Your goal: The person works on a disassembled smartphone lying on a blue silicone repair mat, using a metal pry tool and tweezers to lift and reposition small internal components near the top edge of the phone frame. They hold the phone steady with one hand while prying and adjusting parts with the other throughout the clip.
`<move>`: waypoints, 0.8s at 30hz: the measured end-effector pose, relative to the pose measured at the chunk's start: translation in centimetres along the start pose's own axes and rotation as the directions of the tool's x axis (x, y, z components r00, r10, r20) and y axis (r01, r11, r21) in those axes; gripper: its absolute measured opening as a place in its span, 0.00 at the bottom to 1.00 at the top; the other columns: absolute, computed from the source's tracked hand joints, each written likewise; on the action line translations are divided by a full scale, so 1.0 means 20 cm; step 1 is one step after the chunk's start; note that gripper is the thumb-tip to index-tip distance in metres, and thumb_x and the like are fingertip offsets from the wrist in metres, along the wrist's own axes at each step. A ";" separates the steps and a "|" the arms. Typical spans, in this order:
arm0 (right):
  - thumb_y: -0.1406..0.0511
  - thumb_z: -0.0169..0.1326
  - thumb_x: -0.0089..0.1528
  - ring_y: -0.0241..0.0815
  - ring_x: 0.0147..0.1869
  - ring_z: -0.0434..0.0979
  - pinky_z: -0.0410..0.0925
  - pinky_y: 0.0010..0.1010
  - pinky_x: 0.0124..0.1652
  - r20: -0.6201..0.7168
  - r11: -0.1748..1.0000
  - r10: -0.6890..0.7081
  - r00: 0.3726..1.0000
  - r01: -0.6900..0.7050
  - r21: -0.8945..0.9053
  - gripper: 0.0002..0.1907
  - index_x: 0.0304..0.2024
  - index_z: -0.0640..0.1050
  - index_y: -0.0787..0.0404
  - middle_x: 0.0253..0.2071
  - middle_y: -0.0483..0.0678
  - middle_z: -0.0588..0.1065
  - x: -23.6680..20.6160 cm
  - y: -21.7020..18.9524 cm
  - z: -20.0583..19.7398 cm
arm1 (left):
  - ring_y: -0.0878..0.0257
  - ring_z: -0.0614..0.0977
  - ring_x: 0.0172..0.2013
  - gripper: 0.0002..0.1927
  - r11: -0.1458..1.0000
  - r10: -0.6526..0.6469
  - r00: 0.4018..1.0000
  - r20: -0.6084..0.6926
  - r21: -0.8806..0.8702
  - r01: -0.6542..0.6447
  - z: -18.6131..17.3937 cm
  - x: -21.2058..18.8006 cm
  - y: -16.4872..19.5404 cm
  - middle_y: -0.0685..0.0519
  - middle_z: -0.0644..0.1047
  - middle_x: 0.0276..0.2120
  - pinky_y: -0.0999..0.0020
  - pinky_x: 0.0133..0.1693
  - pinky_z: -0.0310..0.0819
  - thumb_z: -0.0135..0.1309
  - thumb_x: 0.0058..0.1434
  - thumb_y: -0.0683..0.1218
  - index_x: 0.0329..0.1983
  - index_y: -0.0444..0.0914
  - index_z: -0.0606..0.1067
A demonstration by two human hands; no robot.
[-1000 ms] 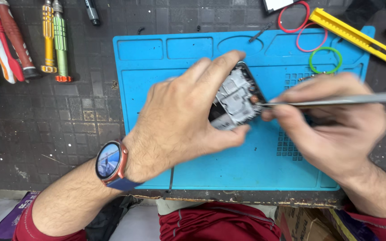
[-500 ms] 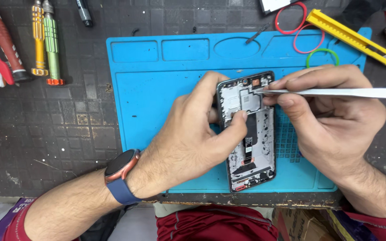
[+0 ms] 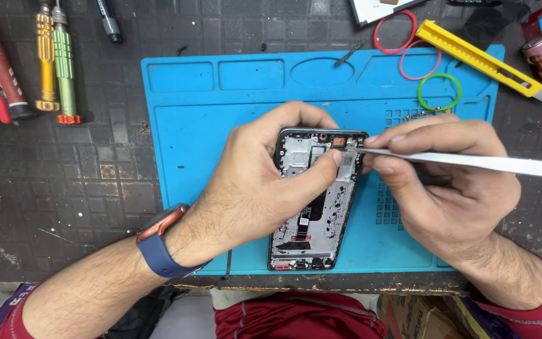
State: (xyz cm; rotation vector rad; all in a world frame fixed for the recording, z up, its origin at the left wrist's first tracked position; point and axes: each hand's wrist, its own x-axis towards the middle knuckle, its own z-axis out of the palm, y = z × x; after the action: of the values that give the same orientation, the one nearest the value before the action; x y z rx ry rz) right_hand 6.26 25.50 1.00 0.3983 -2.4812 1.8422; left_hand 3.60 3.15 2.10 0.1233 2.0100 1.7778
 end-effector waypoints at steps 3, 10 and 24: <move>0.77 0.54 0.68 0.42 0.47 0.83 0.81 0.28 0.45 -0.010 0.995 0.043 0.999 -0.042 0.087 0.12 0.50 0.66 0.69 0.47 0.59 0.76 0.00 0.00 0.01 | 0.76 0.82 0.40 0.13 0.999 -0.010 1.000 0.000 -0.038 0.010 0.00 -0.01 0.00 0.57 0.85 0.39 0.76 0.41 0.82 0.59 0.66 0.45 0.52 0.36 0.78; 0.77 0.54 0.69 0.41 0.48 0.82 0.80 0.26 0.45 0.007 0.998 0.051 0.999 -0.051 0.027 0.12 0.51 0.65 0.70 0.48 0.60 0.76 0.02 -0.01 0.01 | 0.77 0.82 0.38 0.13 0.995 -0.045 0.999 0.003 -0.084 0.045 0.01 0.00 0.01 0.58 0.84 0.38 0.78 0.38 0.82 0.59 0.65 0.43 0.52 0.35 0.79; 0.74 0.58 0.68 0.39 0.43 0.83 0.82 0.28 0.44 -0.002 0.983 0.103 0.995 -0.102 0.154 0.09 0.45 0.70 0.68 0.44 0.57 0.76 0.03 0.02 -0.03 | 0.78 0.80 0.36 0.11 0.983 -0.026 0.999 0.022 -0.180 0.029 0.00 0.00 -0.01 0.58 0.83 0.36 0.80 0.36 0.79 0.58 0.68 0.42 0.51 0.33 0.79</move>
State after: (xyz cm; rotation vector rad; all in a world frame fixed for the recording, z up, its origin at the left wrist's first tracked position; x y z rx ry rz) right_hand 5.54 26.10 0.92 0.2690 -2.4037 2.0781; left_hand 3.68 3.10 1.95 0.0556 1.8177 1.9233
